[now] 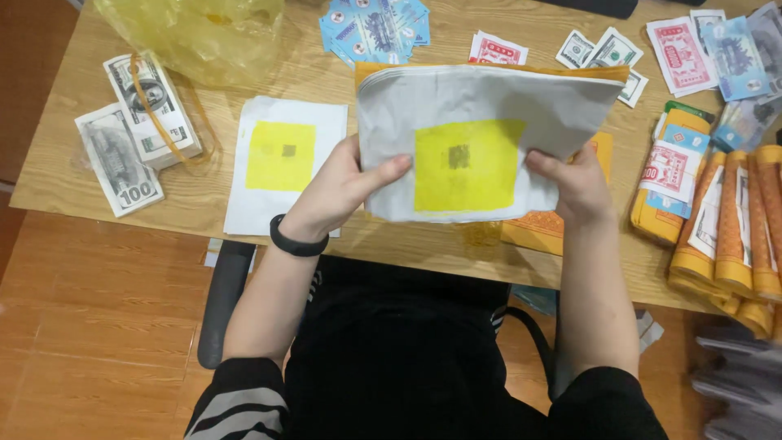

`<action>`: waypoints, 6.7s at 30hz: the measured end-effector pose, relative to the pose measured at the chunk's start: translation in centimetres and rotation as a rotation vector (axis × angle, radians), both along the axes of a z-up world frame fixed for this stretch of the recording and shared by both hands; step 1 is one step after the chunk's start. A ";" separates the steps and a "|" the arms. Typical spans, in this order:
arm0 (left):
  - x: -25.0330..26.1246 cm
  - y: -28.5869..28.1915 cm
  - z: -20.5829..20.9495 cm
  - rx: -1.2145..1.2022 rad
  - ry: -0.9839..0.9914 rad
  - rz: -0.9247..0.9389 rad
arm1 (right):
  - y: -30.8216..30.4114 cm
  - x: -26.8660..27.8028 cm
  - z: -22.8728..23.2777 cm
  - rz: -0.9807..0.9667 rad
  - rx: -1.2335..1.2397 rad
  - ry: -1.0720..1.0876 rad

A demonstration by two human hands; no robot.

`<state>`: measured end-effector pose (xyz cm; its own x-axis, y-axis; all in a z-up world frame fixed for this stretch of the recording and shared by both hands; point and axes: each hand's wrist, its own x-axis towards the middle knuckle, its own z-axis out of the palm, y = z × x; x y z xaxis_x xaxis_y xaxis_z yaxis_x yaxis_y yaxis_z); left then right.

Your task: The person sits at a wooden desk and repeatedly assembles bundles of paper currency, including US $100 bills and Vietnamese đồng notes. They place the notes into yellow patterned envelopes, secure them with rubber bands, and use a green marker to mark the stacks. The person also fans out stacks of red 500,000 đồng notes and arranges them on the desk.

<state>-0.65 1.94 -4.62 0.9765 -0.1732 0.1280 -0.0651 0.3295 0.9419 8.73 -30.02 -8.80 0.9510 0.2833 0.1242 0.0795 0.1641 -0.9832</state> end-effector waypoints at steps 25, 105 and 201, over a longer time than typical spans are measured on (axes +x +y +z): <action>-1.8 3.2 0.6 0.208 0.062 -0.316 | -3.5 2.1 0.4 0.696 -0.200 -0.157; -0.5 -7.2 -6.2 -0.306 0.528 0.119 | -4.9 24.8 -4.0 -0.619 -1.575 0.310; -2.3 -4.7 -6.3 -0.558 0.215 0.241 | 12.9 -9.5 -1.7 0.081 -0.051 -0.043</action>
<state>-2.98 -2.74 -10.94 0.9936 0.0899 -0.0677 -0.0268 0.7734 0.6333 -0.80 -17.11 -10.49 0.9188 0.3663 0.1473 0.1099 0.1211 -0.9865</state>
